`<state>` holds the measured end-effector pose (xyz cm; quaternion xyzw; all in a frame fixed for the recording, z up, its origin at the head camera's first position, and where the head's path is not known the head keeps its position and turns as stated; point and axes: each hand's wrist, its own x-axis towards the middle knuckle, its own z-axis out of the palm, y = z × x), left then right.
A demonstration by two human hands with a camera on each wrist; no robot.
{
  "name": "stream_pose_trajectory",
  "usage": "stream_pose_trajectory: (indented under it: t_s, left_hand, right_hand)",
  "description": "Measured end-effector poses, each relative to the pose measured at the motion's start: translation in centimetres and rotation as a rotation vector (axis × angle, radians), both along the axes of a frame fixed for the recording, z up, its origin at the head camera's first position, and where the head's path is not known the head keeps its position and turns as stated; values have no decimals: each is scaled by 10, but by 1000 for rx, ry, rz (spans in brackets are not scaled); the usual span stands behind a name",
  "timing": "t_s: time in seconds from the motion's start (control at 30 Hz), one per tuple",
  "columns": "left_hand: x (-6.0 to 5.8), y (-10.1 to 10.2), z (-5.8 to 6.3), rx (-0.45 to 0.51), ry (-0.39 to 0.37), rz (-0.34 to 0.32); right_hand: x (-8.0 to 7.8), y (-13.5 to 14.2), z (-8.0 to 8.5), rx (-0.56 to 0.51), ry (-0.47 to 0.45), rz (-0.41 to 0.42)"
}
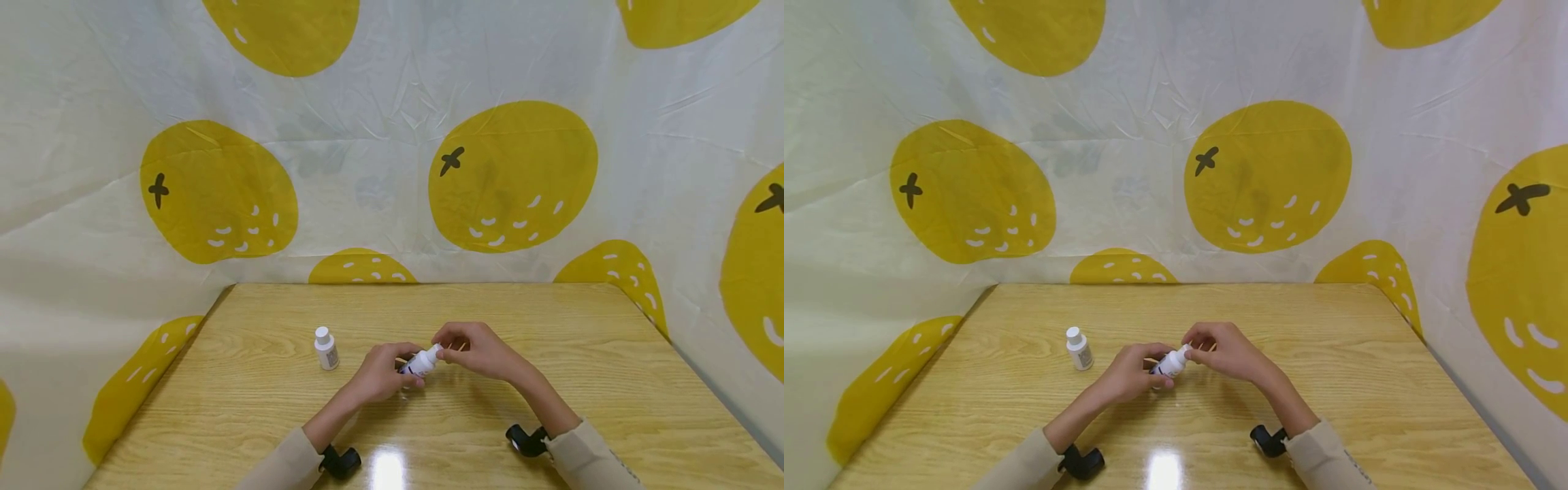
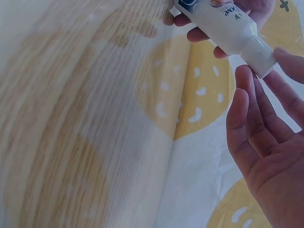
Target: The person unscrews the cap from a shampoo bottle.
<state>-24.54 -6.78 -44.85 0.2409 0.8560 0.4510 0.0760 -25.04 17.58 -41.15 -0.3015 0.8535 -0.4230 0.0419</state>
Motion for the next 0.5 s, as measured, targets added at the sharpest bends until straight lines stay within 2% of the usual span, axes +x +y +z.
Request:
stream_pose_trajectory:
  t_s: [0.27, 0.5]
  left_hand:
    - [0, 0, 0, -3, -4, -3]
    - [0, 0, -1, -5, 0, -3]
  right_hand:
    - [0, 0, 0, -2, -7, -30]
    - [1, 0, 0, -2, -7, -17]
